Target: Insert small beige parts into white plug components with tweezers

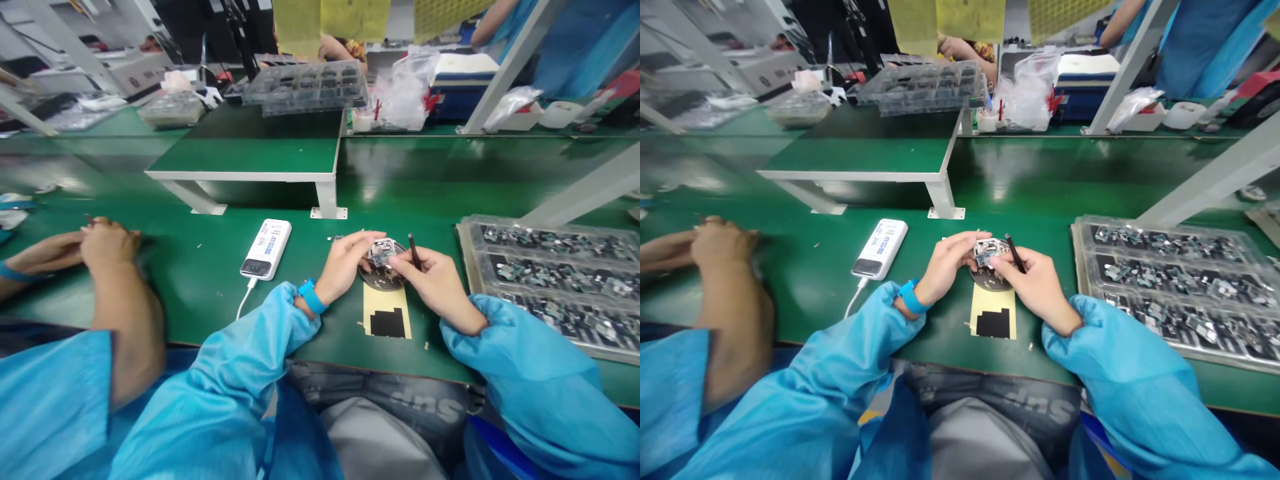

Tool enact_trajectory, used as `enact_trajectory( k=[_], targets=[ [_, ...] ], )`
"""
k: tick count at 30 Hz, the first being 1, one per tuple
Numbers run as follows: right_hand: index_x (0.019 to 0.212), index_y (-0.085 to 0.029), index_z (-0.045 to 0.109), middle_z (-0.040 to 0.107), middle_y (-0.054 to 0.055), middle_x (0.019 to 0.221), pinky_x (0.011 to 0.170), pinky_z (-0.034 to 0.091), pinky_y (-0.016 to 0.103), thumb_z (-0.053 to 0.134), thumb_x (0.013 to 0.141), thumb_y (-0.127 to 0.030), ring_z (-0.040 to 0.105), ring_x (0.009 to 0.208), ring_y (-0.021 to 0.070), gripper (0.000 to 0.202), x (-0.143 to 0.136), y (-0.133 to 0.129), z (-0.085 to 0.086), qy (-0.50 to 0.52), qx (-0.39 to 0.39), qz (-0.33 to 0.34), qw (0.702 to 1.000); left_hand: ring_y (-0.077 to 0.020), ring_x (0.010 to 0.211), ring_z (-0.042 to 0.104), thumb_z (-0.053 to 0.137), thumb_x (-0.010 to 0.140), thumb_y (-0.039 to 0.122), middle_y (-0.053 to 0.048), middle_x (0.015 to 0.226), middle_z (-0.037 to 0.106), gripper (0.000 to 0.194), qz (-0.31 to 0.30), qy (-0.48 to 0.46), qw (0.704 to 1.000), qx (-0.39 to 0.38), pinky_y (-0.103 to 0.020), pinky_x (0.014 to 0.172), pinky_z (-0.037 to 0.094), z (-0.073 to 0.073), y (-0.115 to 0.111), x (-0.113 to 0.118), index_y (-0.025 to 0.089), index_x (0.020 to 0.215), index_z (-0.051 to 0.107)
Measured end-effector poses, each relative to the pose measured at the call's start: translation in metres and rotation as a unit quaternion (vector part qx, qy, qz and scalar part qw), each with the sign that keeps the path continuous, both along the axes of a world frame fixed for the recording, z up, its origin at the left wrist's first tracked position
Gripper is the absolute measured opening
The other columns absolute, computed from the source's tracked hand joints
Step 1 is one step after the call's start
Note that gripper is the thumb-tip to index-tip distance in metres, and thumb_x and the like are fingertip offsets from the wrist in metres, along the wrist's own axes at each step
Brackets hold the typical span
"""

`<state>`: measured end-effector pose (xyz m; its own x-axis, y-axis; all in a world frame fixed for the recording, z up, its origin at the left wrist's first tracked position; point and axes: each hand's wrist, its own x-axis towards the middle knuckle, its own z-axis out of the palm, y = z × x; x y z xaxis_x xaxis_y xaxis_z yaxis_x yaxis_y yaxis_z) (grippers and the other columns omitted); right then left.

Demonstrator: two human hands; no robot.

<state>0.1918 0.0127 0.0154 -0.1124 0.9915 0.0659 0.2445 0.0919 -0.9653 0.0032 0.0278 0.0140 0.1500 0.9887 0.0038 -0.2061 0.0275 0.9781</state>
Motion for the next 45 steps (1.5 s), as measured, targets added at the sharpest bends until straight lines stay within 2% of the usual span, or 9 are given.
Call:
enact_trajectory(
  k=[7,12,17,21,28,32,37,42,45],
  targets=[
    [0.086,-0.018,0.078,0.073,0.004,0.077,0.064,0.048,0.026,0.082,0.077,-0.053,0.062,0.067,0.0140,0.036,0.000,0.004,-0.004,0.058,-0.044,-0.024,0.997,-0.0157,0.079,0.067,0.071,0.089,0.039,-0.010,0.112,0.074,0.038,-0.015,-0.027,1.000,0.003,-0.026,0.067,0.057,-0.001,-0.004,0.001,0.015,0.117,0.078],
    [0.084,-0.017,0.077,0.070,0.003,0.073,0.058,0.043,0.025,0.081,0.077,-0.054,0.056,0.061,0.0115,0.038,0.001,0.005,-0.004,0.073,-0.059,-0.030,0.995,-0.0197,0.087,0.071,0.073,0.088,0.037,-0.011,0.115,0.075,0.040,-0.022,-0.010,0.999,0.028,-0.028,0.071,0.058,-0.002,-0.006,0.001,0.016,0.123,0.075],
    [0.080,-0.016,0.075,0.065,0.001,0.066,0.052,0.035,0.024,0.081,0.077,-0.053,0.044,0.053,0.0080,0.038,0.001,0.005,-0.001,0.078,-0.068,-0.043,0.994,-0.0244,0.110,0.070,0.083,0.080,0.028,-0.013,0.125,0.072,0.050,-0.047,-0.007,0.996,0.078,-0.034,0.094,0.058,-0.006,-0.005,0.004,0.015,0.127,0.070],
    [0.080,-0.016,0.074,0.062,0.000,0.064,0.050,0.032,0.024,0.081,0.077,-0.053,0.039,0.051,0.0069,0.038,-0.001,0.005,0.000,0.083,-0.079,-0.043,0.993,-0.0235,0.108,0.070,0.085,0.078,0.026,-0.013,0.126,0.071,0.056,-0.042,0.026,0.995,0.091,-0.033,0.091,0.058,-0.009,-0.005,0.006,0.015,0.130,0.067],
    [0.082,-0.016,0.075,0.065,0.001,0.069,0.050,0.033,0.023,0.083,0.075,-0.052,0.044,0.054,0.0073,0.038,-0.001,0.005,-0.001,0.087,-0.093,-0.049,0.991,-0.0193,0.096,0.070,0.080,0.083,0.026,-0.012,0.127,0.070,0.048,-0.027,0.062,0.990,0.125,-0.028,0.079,0.057,-0.008,-0.008,0.006,0.017,0.129,0.069],
    [0.083,-0.017,0.075,0.062,-0.001,0.066,0.048,0.031,0.024,0.083,0.075,-0.053,0.038,0.050,0.0061,0.037,0.000,0.005,0.002,0.102,-0.115,-0.044,0.987,-0.0213,0.099,0.071,0.079,0.085,0.027,-0.011,0.122,0.073,0.050,-0.030,0.075,0.989,0.125,-0.030,0.083,0.058,-0.008,-0.009,0.005,0.018,0.133,0.069],
    [0.078,-0.016,0.072,0.062,0.001,0.068,0.049,0.035,0.024,0.084,0.074,-0.052,0.044,0.054,0.0082,0.038,0.000,0.005,0.001,0.083,-0.097,-0.054,0.990,-0.0256,0.107,0.072,0.084,0.081,0.033,-0.010,0.122,0.074,0.055,-0.037,0.040,0.995,0.080,-0.037,0.092,0.060,-0.008,-0.008,0.005,0.019,0.132,0.070],
    [0.101,-0.021,0.067,0.070,0.002,0.090,0.056,0.048,0.023,0.087,0.072,-0.042,0.062,0.069,0.0122,0.041,-0.002,0.006,-0.002,0.150,-0.057,-0.048,0.986,-0.0264,0.104,0.074,0.092,0.070,0.031,-0.012,0.120,0.075,0.061,-0.071,-0.057,0.996,0.013,-0.043,0.101,0.057,-0.009,-0.005,0.006,0.017,0.126,0.073],
    [0.103,-0.020,0.068,0.070,0.001,0.089,0.058,0.051,0.023,0.086,0.074,-0.037,0.064,0.067,0.0114,0.038,-0.004,0.004,0.000,0.177,-0.062,-0.022,0.982,-0.0250,0.095,0.076,0.094,0.068,0.031,-0.012,0.113,0.077,0.063,-0.084,-0.075,0.994,-0.015,-0.042,0.096,0.059,-0.010,-0.005,0.007,0.016,0.126,0.073]
  ],
)
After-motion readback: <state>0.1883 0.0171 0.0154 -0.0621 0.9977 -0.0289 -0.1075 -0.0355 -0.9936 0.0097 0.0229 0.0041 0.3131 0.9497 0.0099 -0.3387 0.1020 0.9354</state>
